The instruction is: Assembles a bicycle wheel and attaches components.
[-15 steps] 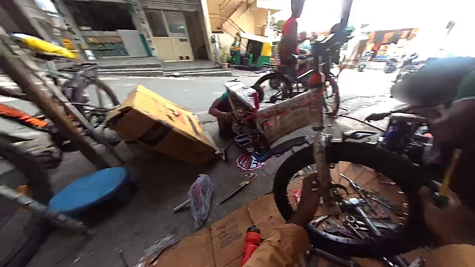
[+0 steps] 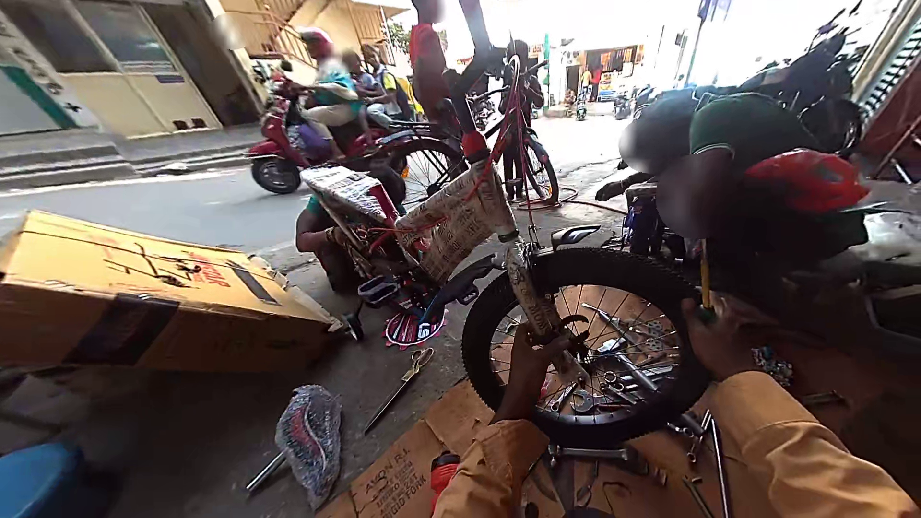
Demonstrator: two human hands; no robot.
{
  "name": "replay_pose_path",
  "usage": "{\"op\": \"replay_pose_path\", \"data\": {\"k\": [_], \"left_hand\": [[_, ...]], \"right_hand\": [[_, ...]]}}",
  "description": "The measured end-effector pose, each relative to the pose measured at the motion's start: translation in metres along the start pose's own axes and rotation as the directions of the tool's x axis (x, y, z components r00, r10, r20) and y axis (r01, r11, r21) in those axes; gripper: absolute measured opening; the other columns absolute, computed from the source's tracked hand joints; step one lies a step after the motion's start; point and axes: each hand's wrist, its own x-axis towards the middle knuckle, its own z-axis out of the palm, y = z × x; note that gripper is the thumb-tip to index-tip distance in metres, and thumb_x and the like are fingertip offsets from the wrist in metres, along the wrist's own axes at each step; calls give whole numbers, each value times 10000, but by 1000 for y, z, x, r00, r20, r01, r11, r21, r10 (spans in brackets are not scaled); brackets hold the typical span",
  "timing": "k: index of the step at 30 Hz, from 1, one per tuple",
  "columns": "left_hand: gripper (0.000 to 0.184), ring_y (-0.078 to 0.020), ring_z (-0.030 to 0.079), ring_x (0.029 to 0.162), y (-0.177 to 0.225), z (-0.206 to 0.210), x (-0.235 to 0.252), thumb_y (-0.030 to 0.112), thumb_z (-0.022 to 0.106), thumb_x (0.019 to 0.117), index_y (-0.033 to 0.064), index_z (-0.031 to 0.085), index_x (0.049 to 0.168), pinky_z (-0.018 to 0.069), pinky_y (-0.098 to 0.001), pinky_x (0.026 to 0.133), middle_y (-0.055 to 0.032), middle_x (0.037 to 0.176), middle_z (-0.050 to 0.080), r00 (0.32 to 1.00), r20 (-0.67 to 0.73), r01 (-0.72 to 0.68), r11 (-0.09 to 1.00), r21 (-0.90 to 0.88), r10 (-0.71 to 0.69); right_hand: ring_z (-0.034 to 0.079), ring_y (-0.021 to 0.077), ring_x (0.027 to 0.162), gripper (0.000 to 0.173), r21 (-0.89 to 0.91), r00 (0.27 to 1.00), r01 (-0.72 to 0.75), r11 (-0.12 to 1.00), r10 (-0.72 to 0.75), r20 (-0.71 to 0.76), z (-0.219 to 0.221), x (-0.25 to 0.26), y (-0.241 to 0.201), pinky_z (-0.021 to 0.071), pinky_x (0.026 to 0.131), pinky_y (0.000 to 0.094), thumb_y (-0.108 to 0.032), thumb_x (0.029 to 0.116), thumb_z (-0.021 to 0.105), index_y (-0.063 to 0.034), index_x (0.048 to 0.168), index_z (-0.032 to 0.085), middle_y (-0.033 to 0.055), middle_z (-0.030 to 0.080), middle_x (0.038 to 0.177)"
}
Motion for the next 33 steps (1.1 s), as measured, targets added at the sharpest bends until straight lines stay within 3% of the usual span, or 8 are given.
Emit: {"op": "replay_pose_path", "data": {"k": [5, 13, 17, 20, 22, 25, 28, 33], "left_hand": [[386, -237, 680, 1081, -15, -23, -4, 268, 534, 1067, 67, 553, 1397, 567, -440, 956, -119, 1236, 680, 992, 115, -43, 995, -92, 54], [612, -222, 703, 1032, -11, -80, -38, 505, 209, 1103, 108, 600, 1354, 575, -432, 904, -87, 1335, 653, 995, 100, -27, 989, 148, 12], [501, -218, 695, 1051, -36, -171, -83, 469, 351, 1101, 118, 651, 1295, 573, -443, 915, -74, 1246, 695, 996, -76, 69, 943, 325, -46], [512, -312, 667, 1090, -78, -235, -132, 459, 500, 1060, 62, 567, 1375, 544, -557, 931, -165, 1265, 659, 930, -319, 332, 786, 522, -182], [697, -354, 643, 1136, -100, -250, -165, 468, 638, 983, 39, 434, 1494, 530, -578, 959, -210, 1316, 615, 865, -403, 492, 661, 566, -298], [1046, -367, 617, 1205, -130, -238, -194, 534, 780, 839, 42, 240, 1588, 519, -565, 1005, -229, 1400, 556, 817, -427, 575, 593, 563, -387], [1146, -320, 652, 1143, -160, -224, -191, 530, 834, 775, 58, 193, 1599, 540, -541, 981, -190, 1321, 613, 808, -463, 587, 560, 585, -364], [971, -357, 648, 1135, -156, -206, -167, 252, 836, 806, 42, 269, 1566, 541, -551, 956, -248, 1271, 628, 724, -453, 682, 638, 357, -521]], "right_hand": [[545, 502, 1254, 559, 1, 999, 34, 999, -34, 5, -4, -7, 1, 410, 1009, 734, -442, 1051, 547, -19, 1417, 558, 296, 578, 1349], [479, 432, 1384, 617, 105, 997, 53, 993, -47, -56, -5, -37, 17, 383, 1118, 640, -396, 1031, 581, -119, 1561, 427, 255, 478, 1515], [551, 365, 1309, 602, 147, 1000, -19, 989, 20, -5, -10, -84, 68, 461, 1083, 571, -316, 1009, 639, -64, 1521, 448, 248, 515, 1463], [587, 200, 699, 387, 174, 932, -353, 919, 328, 156, 1, -134, 117, 527, 628, 434, -220, 1029, 610, -43, 1371, 571, 161, 662, 1002], [513, 190, 587, 336, 71, 828, -519, 852, 480, 291, 8, -160, 143, 476, 543, 411, -219, 1049, 576, -26, 1324, 596, 145, 621, 875], [589, 214, 736, 399, -87, 739, -610, 787, 606, 295, 24, -175, 170, 523, 663, 432, -240, 1011, 636, 7, 1321, 589, 173, 645, 1010], [502, 485, 1307, 640, -62, 801, -539, 840, 534, 271, 25, -168, 172, 400, 1069, 661, -214, 975, 713, 41, 1494, 439, 326, 480, 1462], [672, 326, 1097, 372, -4, 829, -251, 968, 217, 516, 2, -121, 107, 532, 966, 571, -232, 1023, 646, -59, 1352, 628, 185, 686, 1217]]}}
